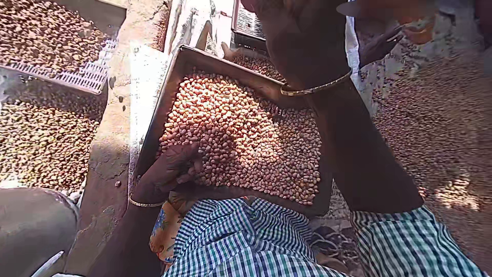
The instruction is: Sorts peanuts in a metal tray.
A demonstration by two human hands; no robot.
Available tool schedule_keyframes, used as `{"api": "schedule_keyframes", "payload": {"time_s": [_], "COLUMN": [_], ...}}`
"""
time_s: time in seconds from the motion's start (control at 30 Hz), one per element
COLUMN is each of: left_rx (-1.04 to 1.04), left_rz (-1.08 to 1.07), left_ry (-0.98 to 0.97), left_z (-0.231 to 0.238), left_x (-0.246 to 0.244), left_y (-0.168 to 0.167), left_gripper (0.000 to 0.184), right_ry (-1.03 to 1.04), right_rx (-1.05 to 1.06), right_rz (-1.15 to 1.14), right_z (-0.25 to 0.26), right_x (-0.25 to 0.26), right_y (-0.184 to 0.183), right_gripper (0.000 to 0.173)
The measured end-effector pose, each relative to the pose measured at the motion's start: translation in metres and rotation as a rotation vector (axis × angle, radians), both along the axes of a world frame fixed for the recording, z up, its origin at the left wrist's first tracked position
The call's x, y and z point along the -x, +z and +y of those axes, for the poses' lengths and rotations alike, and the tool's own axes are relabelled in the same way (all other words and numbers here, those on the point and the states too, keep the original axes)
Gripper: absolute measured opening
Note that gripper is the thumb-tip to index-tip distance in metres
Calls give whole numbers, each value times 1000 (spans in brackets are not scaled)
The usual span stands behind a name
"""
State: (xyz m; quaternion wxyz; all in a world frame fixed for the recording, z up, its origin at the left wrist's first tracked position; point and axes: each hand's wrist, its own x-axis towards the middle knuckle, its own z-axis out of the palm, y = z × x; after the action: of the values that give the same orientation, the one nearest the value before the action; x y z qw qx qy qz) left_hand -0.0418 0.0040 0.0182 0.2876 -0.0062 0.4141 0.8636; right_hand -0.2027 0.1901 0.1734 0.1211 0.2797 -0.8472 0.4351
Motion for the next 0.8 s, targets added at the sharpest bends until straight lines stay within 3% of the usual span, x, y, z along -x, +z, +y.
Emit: {"api": "schedule_keyframes", "payload": {"time_s": [0.1, 0.2, 0.3, 0.4, 0.5, 0.57, 0.63, 0.7, 0.8], "left_rx": [-18, 0, 37, 73, 102, 102, 79, 64, 65], "left_rz": [10, 0, -4, -8, -14, -21, -23, -13, 8], "left_ry": [-16, -16, -19, -1, 41, 29, 14, 9, 0], "left_z": [-1, 0, -1, -1, -2, -3, -4, -6, -8], "left_x": [1, 1, 2, 0, -3, -2, -1, -2, -3], "left_y": [-2, -2, 0, 1, 0, 2, 0, -1, -1], "left_gripper": [45, 43, 41, 42, 41, 43, 44, 43, 43], "right_ry": [-50, -231, -203, -58, 43, 187, 348, 430, 494], "right_rx": [-203, -355, -243, -66, 88, 59, -197, -625, -812], "right_rz": [-11, -112, -283, -258, -285, -286, -238, -200, -332], "right_z": [96, 155, 163, 152, 158, 156, 158, 173, 211], "right_x": [-9, -37, -52, -59, -43, -43, -53, -81, -129], "right_y": [-67, -120, -140, -160, -174, -175, -178, -177, -149], "right_gripper": [31, 31, 29, 20, 30, 36, 44, 64, 59]}}
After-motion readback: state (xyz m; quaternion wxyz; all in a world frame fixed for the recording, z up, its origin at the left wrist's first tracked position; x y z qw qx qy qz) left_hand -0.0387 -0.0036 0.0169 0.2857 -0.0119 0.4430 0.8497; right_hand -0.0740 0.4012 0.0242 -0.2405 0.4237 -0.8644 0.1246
